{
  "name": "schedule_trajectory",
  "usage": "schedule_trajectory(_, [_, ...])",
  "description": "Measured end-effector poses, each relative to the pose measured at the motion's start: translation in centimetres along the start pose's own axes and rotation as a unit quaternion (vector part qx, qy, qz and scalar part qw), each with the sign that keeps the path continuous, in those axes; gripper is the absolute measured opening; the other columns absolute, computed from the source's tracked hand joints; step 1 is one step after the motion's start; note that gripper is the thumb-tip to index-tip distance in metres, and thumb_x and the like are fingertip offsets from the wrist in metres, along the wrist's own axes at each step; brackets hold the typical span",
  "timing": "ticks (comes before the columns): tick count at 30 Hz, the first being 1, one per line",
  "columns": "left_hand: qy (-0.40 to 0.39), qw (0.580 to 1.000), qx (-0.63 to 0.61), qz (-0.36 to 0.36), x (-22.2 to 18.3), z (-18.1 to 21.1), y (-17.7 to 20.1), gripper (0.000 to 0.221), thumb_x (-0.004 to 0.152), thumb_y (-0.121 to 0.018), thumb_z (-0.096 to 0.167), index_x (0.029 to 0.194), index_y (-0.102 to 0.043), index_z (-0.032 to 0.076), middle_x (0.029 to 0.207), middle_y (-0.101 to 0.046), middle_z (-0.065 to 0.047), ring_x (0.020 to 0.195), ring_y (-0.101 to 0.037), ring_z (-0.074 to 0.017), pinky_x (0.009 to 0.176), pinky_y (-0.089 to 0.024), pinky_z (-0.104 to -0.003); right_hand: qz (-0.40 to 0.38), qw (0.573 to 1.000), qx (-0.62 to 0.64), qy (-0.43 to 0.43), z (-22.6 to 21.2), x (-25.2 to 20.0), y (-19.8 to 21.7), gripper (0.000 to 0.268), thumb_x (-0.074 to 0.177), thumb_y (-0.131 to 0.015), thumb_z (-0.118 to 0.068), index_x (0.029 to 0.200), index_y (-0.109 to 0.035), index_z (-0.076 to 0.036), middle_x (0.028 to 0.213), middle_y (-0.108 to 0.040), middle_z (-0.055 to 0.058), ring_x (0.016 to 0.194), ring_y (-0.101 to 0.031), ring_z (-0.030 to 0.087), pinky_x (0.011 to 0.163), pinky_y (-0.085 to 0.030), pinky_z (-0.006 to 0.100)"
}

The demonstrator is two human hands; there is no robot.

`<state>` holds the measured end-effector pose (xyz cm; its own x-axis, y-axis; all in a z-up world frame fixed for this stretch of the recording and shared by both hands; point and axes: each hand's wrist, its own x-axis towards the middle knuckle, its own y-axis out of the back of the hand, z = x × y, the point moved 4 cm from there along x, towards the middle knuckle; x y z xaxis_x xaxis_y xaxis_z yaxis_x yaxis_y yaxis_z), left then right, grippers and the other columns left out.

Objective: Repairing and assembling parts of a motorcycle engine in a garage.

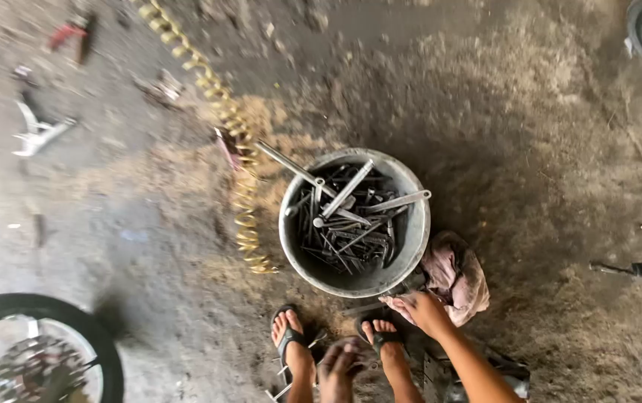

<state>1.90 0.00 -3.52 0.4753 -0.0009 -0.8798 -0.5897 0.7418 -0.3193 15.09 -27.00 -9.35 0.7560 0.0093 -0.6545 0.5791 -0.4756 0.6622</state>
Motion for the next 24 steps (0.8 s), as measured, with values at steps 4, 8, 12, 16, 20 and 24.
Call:
schedule_trajectory(4, [0.068, 0.992, -0.058, 0.089, 0.0, 4.8, -1.3, 0.023, 0.092, -0.068, 0.017, 0.109, -0.075, 0.004, 0.086, -0.073, -0.006, 0.072, -0.068, -0.0184, 0.062, -0.054, -0.032, -0.054, 0.999, 0.009, 0.001, -4.9, 8.9, -1.2, 0.037, 0.095, -0.065, -0.032, 0.12, -0.065, -0.005, 0.104, -0.074, 0.018, 0.094, -0.073, 0.036, 0.081, -0.059, 0.046])
schedule_trajectory(8, [0.045, 0.989, -0.096, 0.101, 0.4, 9.7, -4.1, 0.02, 0.094, -0.065, 0.017, 0.107, -0.072, 0.004, 0.087, -0.072, -0.007, 0.077, -0.068, -0.0197, 0.067, -0.054, -0.032, -0.002, 0.997, -0.042, 0.059, -9.4, 17.6, 0.1, 0.056, 0.095, -0.067, -0.035, 0.14, -0.053, -0.006, 0.133, -0.061, 0.023, 0.118, -0.062, 0.04, 0.098, -0.053, 0.048])
schedule_trajectory(12, [0.024, 0.986, -0.132, 0.095, 0.5, 9.9, -4.5, 0.018, 0.096, -0.061, 0.016, 0.106, -0.069, 0.003, 0.087, -0.071, -0.007, 0.077, -0.066, -0.0193, 0.067, -0.054, -0.033, -0.027, 0.994, -0.06, 0.089, -10.5, 23.9, -0.8, 0.073, 0.092, -0.07, -0.044, 0.147, -0.044, -0.003, 0.148, -0.048, 0.023, 0.132, -0.052, 0.04, 0.109, -0.044, 0.049])
schedule_trajectory(16, [0.038, 0.985, -0.123, 0.117, 0.5, 8.1, -4.1, 0.019, 0.096, -0.061, 0.016, 0.106, -0.07, 0.002, 0.084, -0.07, -0.008, 0.075, -0.066, -0.0193, 0.064, -0.052, -0.032, -0.092, 0.987, -0.107, 0.073, -11.3, 25.1, -2.9, 0.086, 0.087, -0.074, -0.053, 0.149, -0.041, -0.003, 0.149, -0.044, 0.025, 0.133, -0.048, 0.041, 0.108, -0.042, 0.05])
schedule_trajectory(20, [0.06, 0.985, -0.109, 0.12, 0.2, 7.1, -5.3, 0.018, 0.094, -0.064, 0.015, 0.104, -0.071, 0.002, 0.082, -0.071, -0.008, 0.072, -0.067, -0.0192, 0.062, -0.053, -0.032, -0.122, 0.976, -0.17, 0.065, -13.0, 25.7, -2.9, 0.082, 0.08, -0.078, -0.061, 0.134, -0.058, -0.004, 0.135, -0.062, 0.022, 0.125, -0.06, 0.039, 0.107, -0.048, 0.048])
schedule_trajectory(24, [0.085, 0.988, -0.079, 0.102, 0.2, 7.5, -5.9, 0.019, 0.094, -0.067, 0.015, 0.106, -0.072, 0.001, 0.083, -0.071, -0.008, 0.072, -0.067, -0.0182, 0.062, -0.053, -0.031, -0.143, 0.963, -0.222, 0.055, -13.7, 26.2, -3.0, 0.073, 0.074, -0.083, -0.06, 0.122, -0.069, -0.006, 0.121, -0.07, 0.02, 0.117, -0.066, 0.037, 0.105, -0.05, 0.047])
